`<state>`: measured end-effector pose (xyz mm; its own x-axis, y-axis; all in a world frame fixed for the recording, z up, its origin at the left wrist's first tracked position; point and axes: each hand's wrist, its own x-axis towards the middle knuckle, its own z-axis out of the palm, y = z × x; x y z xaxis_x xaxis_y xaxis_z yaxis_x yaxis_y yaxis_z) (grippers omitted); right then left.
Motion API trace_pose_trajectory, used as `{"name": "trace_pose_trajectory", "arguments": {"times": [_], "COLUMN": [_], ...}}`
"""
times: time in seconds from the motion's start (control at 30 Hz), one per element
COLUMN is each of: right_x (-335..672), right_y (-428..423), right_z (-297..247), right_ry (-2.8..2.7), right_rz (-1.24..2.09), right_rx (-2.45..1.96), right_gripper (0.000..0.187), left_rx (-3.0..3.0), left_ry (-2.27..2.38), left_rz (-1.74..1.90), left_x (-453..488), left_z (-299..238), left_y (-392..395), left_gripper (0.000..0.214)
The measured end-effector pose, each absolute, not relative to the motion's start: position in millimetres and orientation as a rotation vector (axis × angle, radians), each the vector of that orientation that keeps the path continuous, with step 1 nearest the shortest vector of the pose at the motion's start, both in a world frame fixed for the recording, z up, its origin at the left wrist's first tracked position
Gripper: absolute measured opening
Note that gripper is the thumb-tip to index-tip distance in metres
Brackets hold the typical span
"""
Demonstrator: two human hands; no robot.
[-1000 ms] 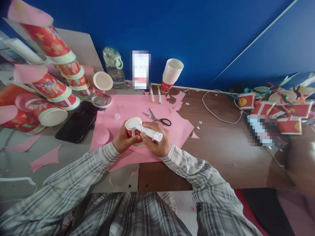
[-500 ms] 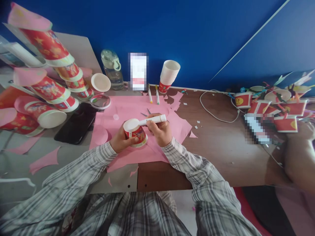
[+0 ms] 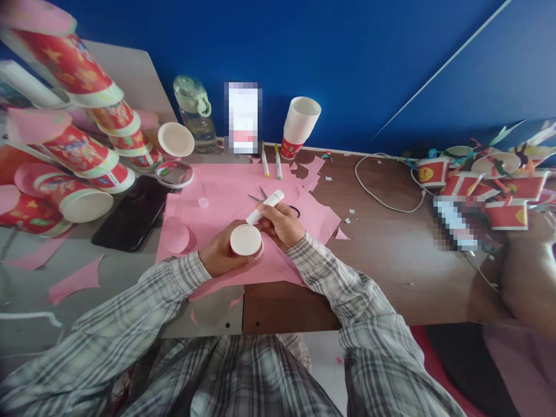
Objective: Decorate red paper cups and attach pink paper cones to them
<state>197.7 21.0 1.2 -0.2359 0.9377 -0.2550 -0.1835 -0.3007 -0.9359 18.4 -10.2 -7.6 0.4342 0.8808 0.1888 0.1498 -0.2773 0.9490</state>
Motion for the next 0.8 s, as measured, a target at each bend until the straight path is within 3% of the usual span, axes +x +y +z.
{"name": "trace_pose_trajectory", "arguments": {"times": [0.23,0.5,0.8], "right_x": [207,198,176], "right_y": [31,56,54], "right_z": [3,17,53], "right_ry": [-1.197,-1.576,-2.172], "right_rz": [1.748,1.743,1.262], "right_rx": [-1.147,-1.204,-1.283], "right_gripper": [0.043,0.057,0.049], "left_rx": [1.782,1.804,1.888], "left_ry": [0.908,0.857,0.935], "left_rz": [0.877,0.911,0.917], "left_x": [19,19,20], "left_z": [-6,-9,-16], "left_y": [-9,-10,-9], "left_gripper": [0.051,0.058,0.053]}}
